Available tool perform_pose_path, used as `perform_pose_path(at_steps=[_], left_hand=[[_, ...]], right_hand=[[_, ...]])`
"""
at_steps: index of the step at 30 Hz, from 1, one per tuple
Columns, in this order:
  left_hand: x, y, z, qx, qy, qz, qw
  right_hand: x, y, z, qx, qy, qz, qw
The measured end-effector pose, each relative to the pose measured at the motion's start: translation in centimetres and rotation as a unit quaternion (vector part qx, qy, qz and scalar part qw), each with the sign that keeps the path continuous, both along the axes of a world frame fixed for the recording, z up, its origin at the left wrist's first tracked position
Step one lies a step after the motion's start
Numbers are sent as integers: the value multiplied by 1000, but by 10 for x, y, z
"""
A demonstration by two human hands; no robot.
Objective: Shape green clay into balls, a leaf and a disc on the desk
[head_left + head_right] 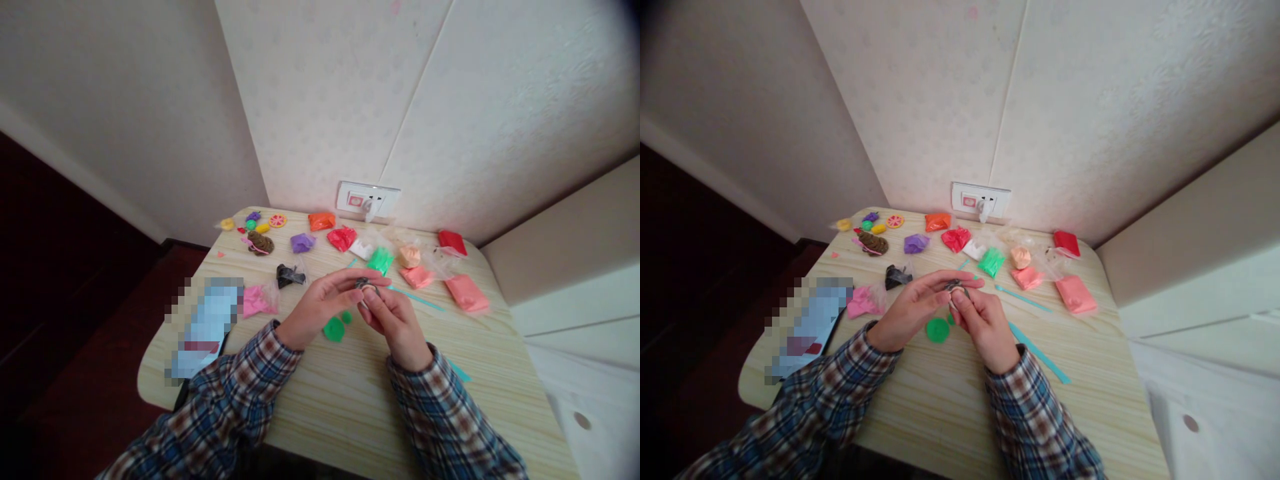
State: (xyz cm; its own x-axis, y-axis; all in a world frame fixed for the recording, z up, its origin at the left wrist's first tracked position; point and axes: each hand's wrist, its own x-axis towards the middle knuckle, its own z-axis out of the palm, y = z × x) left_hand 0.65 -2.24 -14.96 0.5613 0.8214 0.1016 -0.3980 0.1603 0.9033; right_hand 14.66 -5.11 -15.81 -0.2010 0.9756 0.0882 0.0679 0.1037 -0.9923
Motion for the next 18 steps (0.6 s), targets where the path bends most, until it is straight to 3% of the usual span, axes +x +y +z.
perform_pose_path(at_steps=[3, 6, 10, 14, 18], left_hand=[[1, -1, -1, -55, -43, 36, 997], [0, -1, 0, -112, -66, 68, 989], [-3, 0, 5, -92, -31, 96, 991], [-5, -3, 9, 18, 45, 133, 990], [-8, -8, 13, 161, 144, 140, 966]], right_hand=[[-3, 0, 2, -13, 47, 48, 998], [-3, 0, 6, -21, 108, 153, 982], [1, -1, 12, -19, 131, 251, 959], [4, -2, 11, -18, 120, 236, 964], [4, -1, 4, 5, 89, 117, 989]])
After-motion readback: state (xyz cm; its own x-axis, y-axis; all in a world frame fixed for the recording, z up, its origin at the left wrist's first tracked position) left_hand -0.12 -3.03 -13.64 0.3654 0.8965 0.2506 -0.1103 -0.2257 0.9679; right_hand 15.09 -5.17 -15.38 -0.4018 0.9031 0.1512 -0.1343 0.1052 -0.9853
